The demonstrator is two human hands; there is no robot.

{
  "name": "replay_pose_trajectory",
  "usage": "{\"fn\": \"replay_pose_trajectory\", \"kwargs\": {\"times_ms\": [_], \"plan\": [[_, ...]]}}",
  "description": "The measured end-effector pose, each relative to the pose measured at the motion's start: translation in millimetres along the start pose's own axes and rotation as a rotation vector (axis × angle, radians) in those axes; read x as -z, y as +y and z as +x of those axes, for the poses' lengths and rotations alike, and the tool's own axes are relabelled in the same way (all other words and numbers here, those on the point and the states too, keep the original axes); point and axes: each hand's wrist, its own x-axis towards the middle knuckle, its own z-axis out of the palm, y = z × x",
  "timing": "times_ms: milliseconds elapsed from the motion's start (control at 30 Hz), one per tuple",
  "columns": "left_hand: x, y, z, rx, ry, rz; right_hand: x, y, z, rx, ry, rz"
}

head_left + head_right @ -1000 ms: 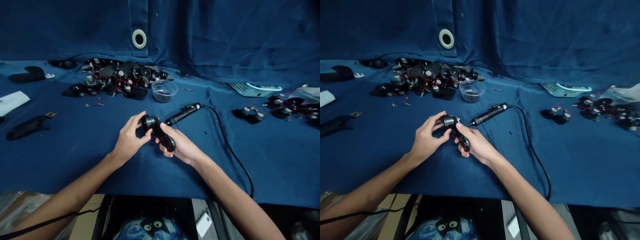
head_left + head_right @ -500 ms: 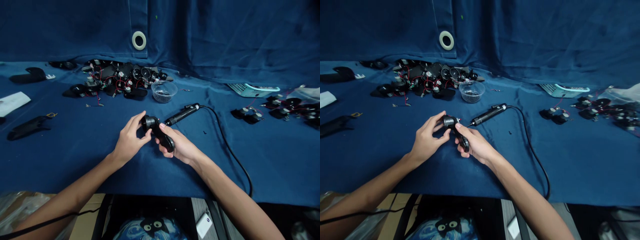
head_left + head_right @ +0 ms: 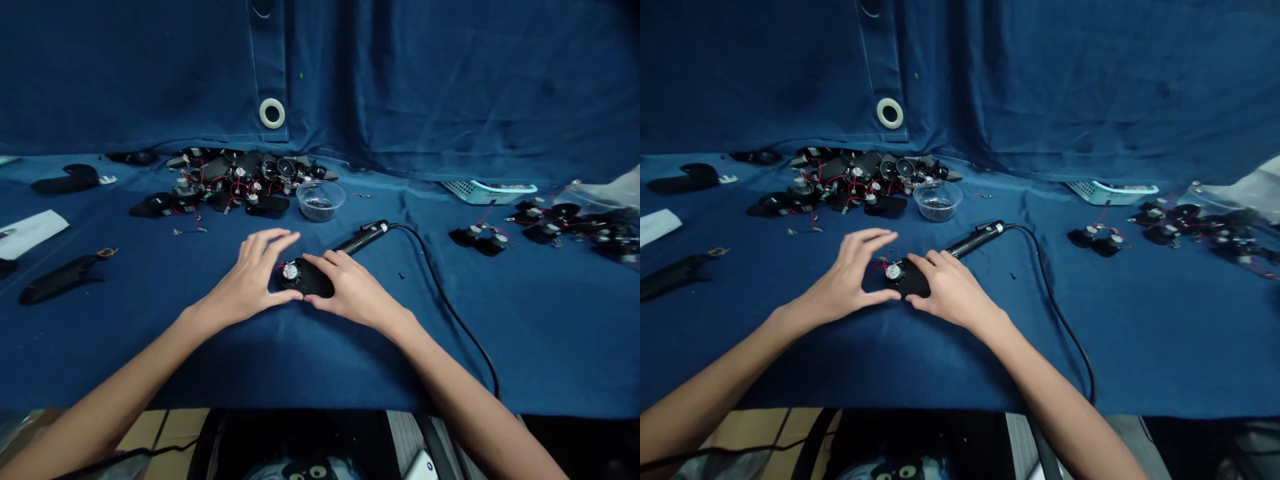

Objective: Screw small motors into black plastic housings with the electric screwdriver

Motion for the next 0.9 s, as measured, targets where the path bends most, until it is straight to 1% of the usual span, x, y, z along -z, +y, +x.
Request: {"fn": "replay_pose_trajectory", "kwargs": {"times_ms": [33, 67, 100, 133, 200, 267, 333, 400, 467, 533, 567, 633, 700, 800, 900], "plan": [[1.7, -1.1, 1.9, -0.019, -0.119, -0.029, 0.2, -1.0, 1.2, 0.037, -0.004, -0.043], [2.2, -2.1, 3.5, -0.024, -0.215, -0.053, -0.1, -2.1, 2.3, 0.064, -0.001, -0.076], [1.7, -3.0, 4.7, -0.021, -0.27, -0.063, -0.8, -3.2, 3.1, 0.08, 0.006, -0.1], [0.5, -3.9, 5.6, -0.02, -0.285, -0.051, -1.7, -4.0, 3.6, 0.088, 0.015, -0.118], [-2.4, -7.0, 7.3, -0.033, -0.246, 0.018, -2.9, -4.6, 3.2, 0.079, 0.042, -0.137], [-3.4, -15.2, 10.9, -0.066, -0.202, 0.086, -1.6, -2.5, 1.1, 0.045, 0.096, -0.137], [-0.4, -31.7, 19.3, -0.058, -0.151, 0.122, 3.7, 3.6, -2.3, -0.005, 0.168, -0.125], [7.2, -56.8, 34.2, 0.0, -0.072, 0.157, 12.8, 14.8, -6.4, -0.055, 0.231, -0.111], [18.4, -86.6, 54.9, 0.081, -0.026, 0.222, 24.0, 32.3, -10.4, -0.102, 0.275, -0.105], [31.2, -116.2, 78.8, 0.227, -0.005, 0.269, 35.3, 56.5, -14.3, -0.166, 0.311, -0.098], [37.6, -129.7, 90.7, 0.299, -0.008, 0.288, 40.5, 71.0, -16.6, -0.205, 0.335, -0.094], [49.1, -153.6, 112.1, 0.368, 0.005, 0.31, 48.9, 103.5, -23.0, -0.322, 0.397, -0.081], [57.9, -173.9, 128.9, 0.46, 0.049, 0.338, 54.0, 137.9, -33.0, -0.445, 0.457, -0.075], [64.8, -201.1, 144.1, 0.573, 0.079, 0.355, 53.5, 183.6, -53.0, -0.644, 0.541, -0.14], [65.6, -227.6, 150.5, 0.625, 0.103, 0.353, 43.8, 213.5, -71.5, -0.763, 0.639, -0.187]]}}
